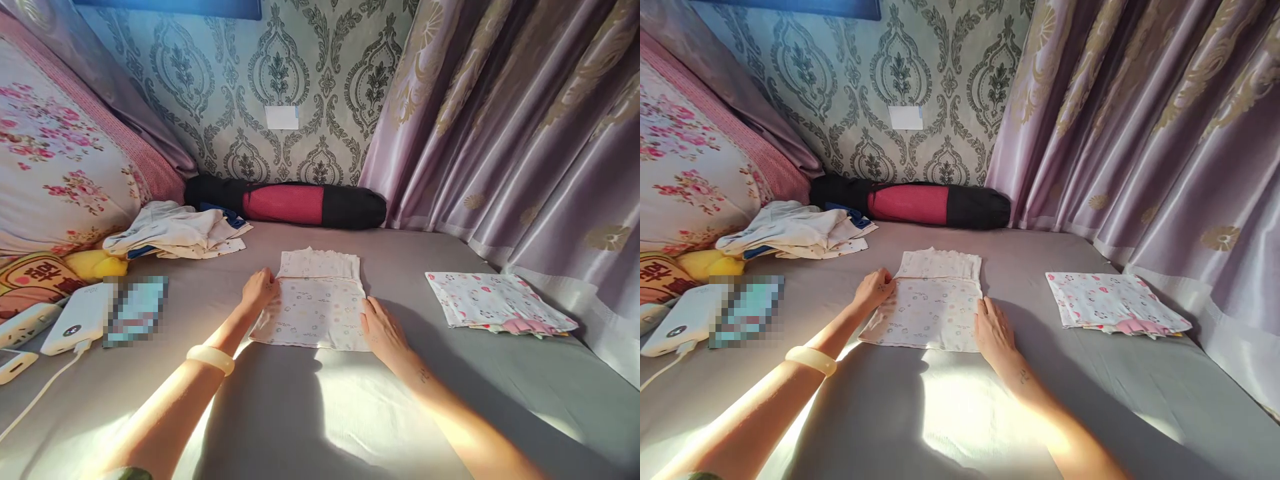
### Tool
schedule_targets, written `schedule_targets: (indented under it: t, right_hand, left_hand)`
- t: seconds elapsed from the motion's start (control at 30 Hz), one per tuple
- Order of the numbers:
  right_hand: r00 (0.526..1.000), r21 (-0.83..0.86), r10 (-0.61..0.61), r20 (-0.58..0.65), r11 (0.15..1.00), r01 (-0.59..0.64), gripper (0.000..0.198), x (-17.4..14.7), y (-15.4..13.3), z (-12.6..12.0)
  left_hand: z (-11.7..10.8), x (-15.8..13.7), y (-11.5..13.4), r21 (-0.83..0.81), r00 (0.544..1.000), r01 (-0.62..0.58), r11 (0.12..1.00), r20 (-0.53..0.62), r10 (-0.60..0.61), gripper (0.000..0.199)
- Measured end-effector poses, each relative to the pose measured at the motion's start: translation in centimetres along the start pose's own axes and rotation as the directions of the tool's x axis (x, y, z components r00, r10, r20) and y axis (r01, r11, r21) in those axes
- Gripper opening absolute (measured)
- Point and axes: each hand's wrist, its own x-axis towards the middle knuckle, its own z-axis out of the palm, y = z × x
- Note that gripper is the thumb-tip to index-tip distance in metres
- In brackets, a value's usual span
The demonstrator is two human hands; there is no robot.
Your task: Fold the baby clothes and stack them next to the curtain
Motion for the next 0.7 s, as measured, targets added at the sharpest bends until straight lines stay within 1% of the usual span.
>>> schedule_targets:
  t: [0.1,0.2,0.3,0.37,0.43,0.5,0.57,0.7]
  right_hand:
    - [1.0,0.002,0.016,0.021,1.0,-0.016,0.038,-0.8,0.4,-1.1]
    - [0.998,0.031,0.051,0.025,0.998,-0.052,0.033,-1.5,0.8,-1.7]
    - [0.991,0.178,0.128,0.035,0.975,-0.132,0.033,-2.3,1.2,-1.8]
    - [0.979,0.267,0.187,0.081,0.942,-0.202,0.035,-2.7,1.2,-2.0]
    - [0.964,0.324,0.225,0.14,0.91,-0.259,0.037,-3.0,1.1,-2.3]
    - [0.956,0.37,0.229,0.183,0.885,-0.283,0.037,-3.3,1.0,-2.8]
    - [0.955,0.42,0.209,0.209,0.863,-0.281,0.037,-3.5,0.9,-3.2]
    - [0.948,0.518,0.162,0.273,0.806,-0.287,0.038,-4.0,1.0,-3.7]
  left_hand:
    - [-0.5,-0.7,-0.1,0.016,0.999,-0.004,1.0,0.049,0.003,0.018]
    - [-1.1,-1.8,-0.6,-0.02,0.994,0.002,1.0,0.107,0.0,0.022]
    - [-1.9,-3.5,-1.1,-0.11,0.99,-0.005,0.994,0.138,0.02,0.03]
    - [-2.4,-4.5,-1.5,-0.167,0.986,0.011,0.986,0.164,0.017,0.034]
    - [-2.6,-5.4,-2.0,-0.22,0.977,0.032,0.975,0.213,0.016,0.038]
    - [-2.7,-6.2,-2.5,-0.283,0.961,0.055,0.958,0.275,0.026,0.045]
    - [-2.8,-6.9,-3.0,-0.359,0.94,0.085,0.93,0.337,0.045,0.056]
    - [-3.6,-8.3,-3.1,-0.457,0.878,0.126,0.88,0.464,0.115,0.072]
